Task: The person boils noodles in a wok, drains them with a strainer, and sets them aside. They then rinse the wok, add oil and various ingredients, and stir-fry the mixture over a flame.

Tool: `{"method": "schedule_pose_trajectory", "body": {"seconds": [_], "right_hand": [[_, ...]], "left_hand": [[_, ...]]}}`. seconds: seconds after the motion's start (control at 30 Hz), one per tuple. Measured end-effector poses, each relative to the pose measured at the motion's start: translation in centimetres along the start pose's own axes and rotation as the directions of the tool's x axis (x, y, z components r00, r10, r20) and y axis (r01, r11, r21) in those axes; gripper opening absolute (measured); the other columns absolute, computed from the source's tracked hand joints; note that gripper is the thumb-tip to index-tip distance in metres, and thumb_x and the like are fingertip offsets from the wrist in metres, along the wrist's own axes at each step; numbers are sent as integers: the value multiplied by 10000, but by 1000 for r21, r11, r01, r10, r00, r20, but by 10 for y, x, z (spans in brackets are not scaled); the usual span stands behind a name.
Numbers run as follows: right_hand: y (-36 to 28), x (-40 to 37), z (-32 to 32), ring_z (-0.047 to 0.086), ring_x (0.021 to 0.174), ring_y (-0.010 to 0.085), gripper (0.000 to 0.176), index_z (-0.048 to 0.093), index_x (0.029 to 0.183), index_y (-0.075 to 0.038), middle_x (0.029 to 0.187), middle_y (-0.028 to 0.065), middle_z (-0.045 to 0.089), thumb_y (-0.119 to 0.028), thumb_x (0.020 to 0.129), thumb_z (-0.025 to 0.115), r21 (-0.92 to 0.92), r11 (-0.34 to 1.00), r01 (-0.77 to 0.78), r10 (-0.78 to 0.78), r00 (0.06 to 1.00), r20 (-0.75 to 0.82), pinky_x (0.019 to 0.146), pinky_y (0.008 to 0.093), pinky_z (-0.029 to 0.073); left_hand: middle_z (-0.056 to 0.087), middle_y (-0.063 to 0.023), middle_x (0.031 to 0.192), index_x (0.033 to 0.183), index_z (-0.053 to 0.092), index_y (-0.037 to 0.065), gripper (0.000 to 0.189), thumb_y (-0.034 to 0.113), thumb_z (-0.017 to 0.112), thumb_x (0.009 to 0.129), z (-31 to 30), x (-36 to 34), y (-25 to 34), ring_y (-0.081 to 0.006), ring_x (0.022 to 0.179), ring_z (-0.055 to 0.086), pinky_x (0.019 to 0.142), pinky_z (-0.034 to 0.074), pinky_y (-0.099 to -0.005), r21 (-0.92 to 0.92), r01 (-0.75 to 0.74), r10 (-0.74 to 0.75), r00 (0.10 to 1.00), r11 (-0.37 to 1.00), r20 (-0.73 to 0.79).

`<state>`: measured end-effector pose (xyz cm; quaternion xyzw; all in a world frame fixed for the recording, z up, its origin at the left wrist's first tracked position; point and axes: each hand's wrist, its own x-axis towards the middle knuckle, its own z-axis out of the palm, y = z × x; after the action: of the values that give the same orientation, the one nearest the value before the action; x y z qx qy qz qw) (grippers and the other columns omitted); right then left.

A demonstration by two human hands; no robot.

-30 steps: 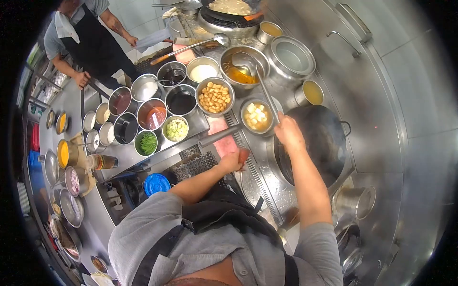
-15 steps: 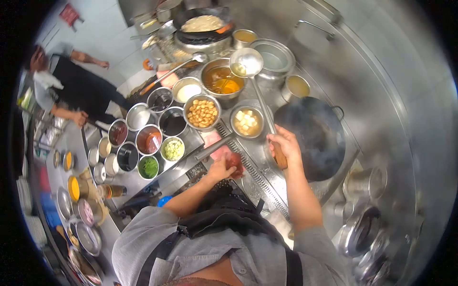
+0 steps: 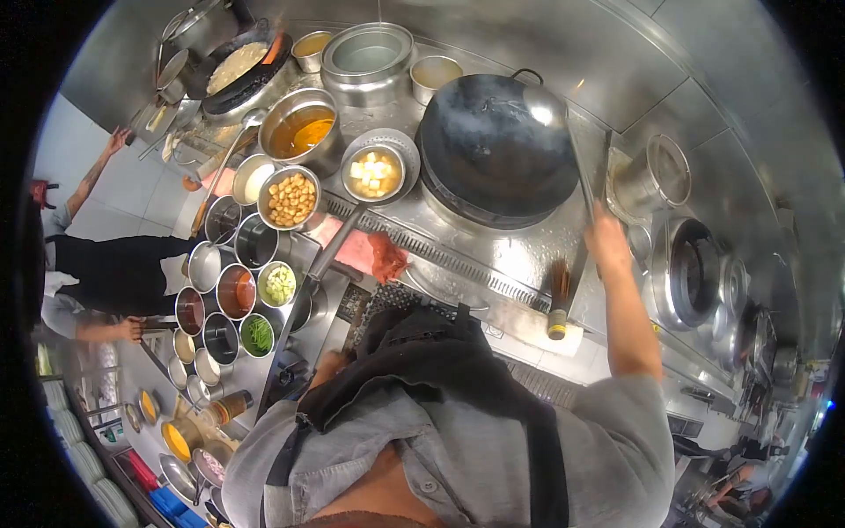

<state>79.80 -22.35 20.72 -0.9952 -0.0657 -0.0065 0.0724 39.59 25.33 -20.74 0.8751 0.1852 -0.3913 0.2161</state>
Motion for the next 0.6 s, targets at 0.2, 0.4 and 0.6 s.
{"method": "schedule_pose_trajectory", "body": {"seconds": [0.2,0.4,0.6], "right_hand": [[12,-66,6,574,920,396,611,437,1314,-161,1047,215,570,-26,729,549,177,976,126,-121,992,-36,788,469,463],[-37,-60,64,590,895,397,652,346,1380,-134,1108,229,570,-8,767,529,79,996,-30,40,992,-122,770,431,481],[-118,-92,55,591,778,195,589,394,1364,-99,1017,168,603,16,805,541,466,872,148,-174,985,14,675,292,476]], "left_hand": [[660,-177,753,822,667,14,299,262,499,825,-36,-43,15,-296,661,657,602,523,-390,-11,185,-178,961,983,213],[643,-237,804,805,664,-11,350,313,548,739,-58,41,28,-362,845,635,709,491,-437,-17,-223,211,941,975,-265],[634,-204,1009,1004,662,67,369,280,510,745,-81,20,82,-355,918,618,821,487,-411,-511,13,-110,981,859,-160]]}}
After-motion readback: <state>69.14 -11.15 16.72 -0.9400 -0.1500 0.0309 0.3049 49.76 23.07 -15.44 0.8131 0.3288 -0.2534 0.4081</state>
